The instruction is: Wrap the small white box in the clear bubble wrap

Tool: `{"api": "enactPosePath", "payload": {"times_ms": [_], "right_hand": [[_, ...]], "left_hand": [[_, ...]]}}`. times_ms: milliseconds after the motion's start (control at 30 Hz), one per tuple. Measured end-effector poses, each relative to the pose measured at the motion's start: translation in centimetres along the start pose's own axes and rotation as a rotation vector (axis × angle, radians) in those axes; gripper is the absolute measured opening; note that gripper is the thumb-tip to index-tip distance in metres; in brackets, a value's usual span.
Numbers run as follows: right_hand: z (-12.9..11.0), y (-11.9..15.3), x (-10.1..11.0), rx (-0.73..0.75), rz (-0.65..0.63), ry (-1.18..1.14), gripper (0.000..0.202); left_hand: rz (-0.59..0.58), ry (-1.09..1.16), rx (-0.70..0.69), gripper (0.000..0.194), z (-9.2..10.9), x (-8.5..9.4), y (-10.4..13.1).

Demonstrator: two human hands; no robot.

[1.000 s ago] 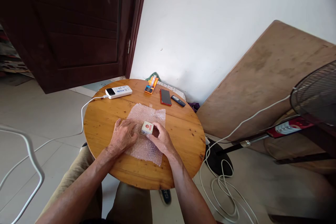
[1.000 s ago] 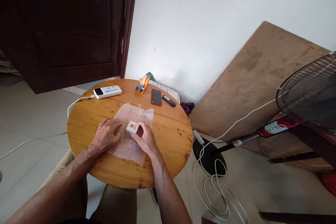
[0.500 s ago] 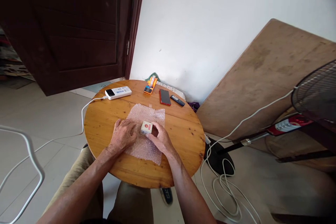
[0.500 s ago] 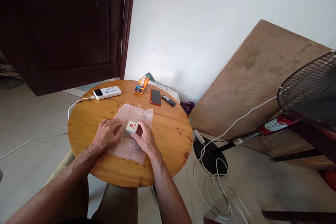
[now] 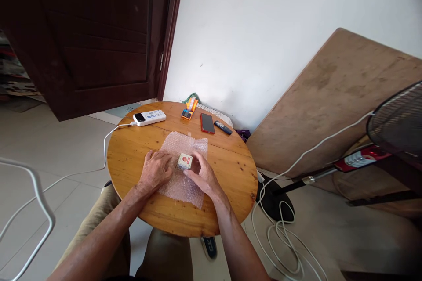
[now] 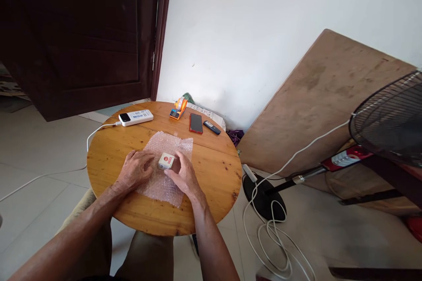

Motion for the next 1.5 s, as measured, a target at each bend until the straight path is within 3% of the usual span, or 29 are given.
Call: {"api": "enactPosePath", "payload": {"times_ms": [100, 167, 233, 267, 433, 500, 567, 667, 733, 800, 867, 1000, 1167, 1300, 1500], "right_hand": [[-1.2, 1.3, 2.3, 0.015, 0.074, 0.02, 0.051], [-3.2, 2.9, 2.3, 0.118, -0.055, 0.052, 0.036], [-5.2, 5.0, 1.3, 0.251, -0.22, 0.115, 0.039], [-5.7, 5.9, 0.9, 0.285, -0.244, 0.187, 0.042], [-5.8, 7.9, -0.4, 0.31, -0.044, 0.485, 0.019], [-5.7, 7.7, -0.4, 0.309, 0.006, 0.473, 0.021], [-5.7, 7.2, 0.1, 0.284, 0.02, 0.409, 0.021], [-6.0, 6.4, 1.2, 0.26, 0.008, 0.333, 0.02], [-6.4, 6.2, 1.8, 0.269, -0.032, 0.294, 0.018], [-6.6, 5.9, 2.1, 0.261, -0.112, 0.225, 0.014], [-6.4, 5.3, 2.6, 0.215, -0.164, 0.134, 0.013], [-5.1, 2.5, 3.7, 0.114, -0.09, 0.077, 0.014], [-4.0, -0.9, 1.5, 0.132, -0.158, 0.26, 0.058], [-3.6, -1.4, 0.1, 0.155, -0.199, 0.281, 0.048], [-3.7, -1.0, 0.2, 0.187, -0.193, 0.234, 0.049]], "left_hand": [[-0.002, 0.014, -0.001, 0.027, 0.1, 0.1, 0.1], [0.0, 0.026, -0.006, 0.027, 0.2, 0.1, 0.1], [0.013, 0.034, -0.004, 0.028, 0.1, 0.0, 0.0], [0.022, 0.041, -0.002, 0.029, 0.0, 0.0, 0.0], [0.11, 0.138, 0.011, 0.033, -0.7, 1.1, -0.1], [0.137, 0.17, -0.028, 0.034, -0.2, 2.3, 0.4], [0.072, 0.197, -0.137, 0.035, 1.3, 3.2, 1.3], [-0.085, 0.146, -0.32, 0.046, 3.5, 3.1, 3.2], [-0.088, 0.078, -0.361, 0.042, 3.8, 2.8, 4.1], [-0.034, 0.033, -0.373, 0.024, 3.6, 2.4, 4.7], [0.019, 0.032, -0.386, 0.017, 3.4, 1.9, 5.1], [0.084, 0.068, -0.404, 0.014, 3.4, 1.7, 5.6], [0.056, 0.101, -0.412, 0.017, 3.6, 1.7, 5.6], [0.064, 0.118, -0.416, 0.019, 3.6, 1.7, 5.6], [0.083, 0.131, -0.417, 0.016, 3.6, 1.7, 5.6]]}}
Point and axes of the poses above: each hand's wrist, its own y-axis away from the middle knuckle, its own x-axis out of the back of the hand, z = x × y, the point moved 8 cm from there along -y, towards the middle knuckle, and after that the axes turned 13 degrees about y, right-handed, at the moved point
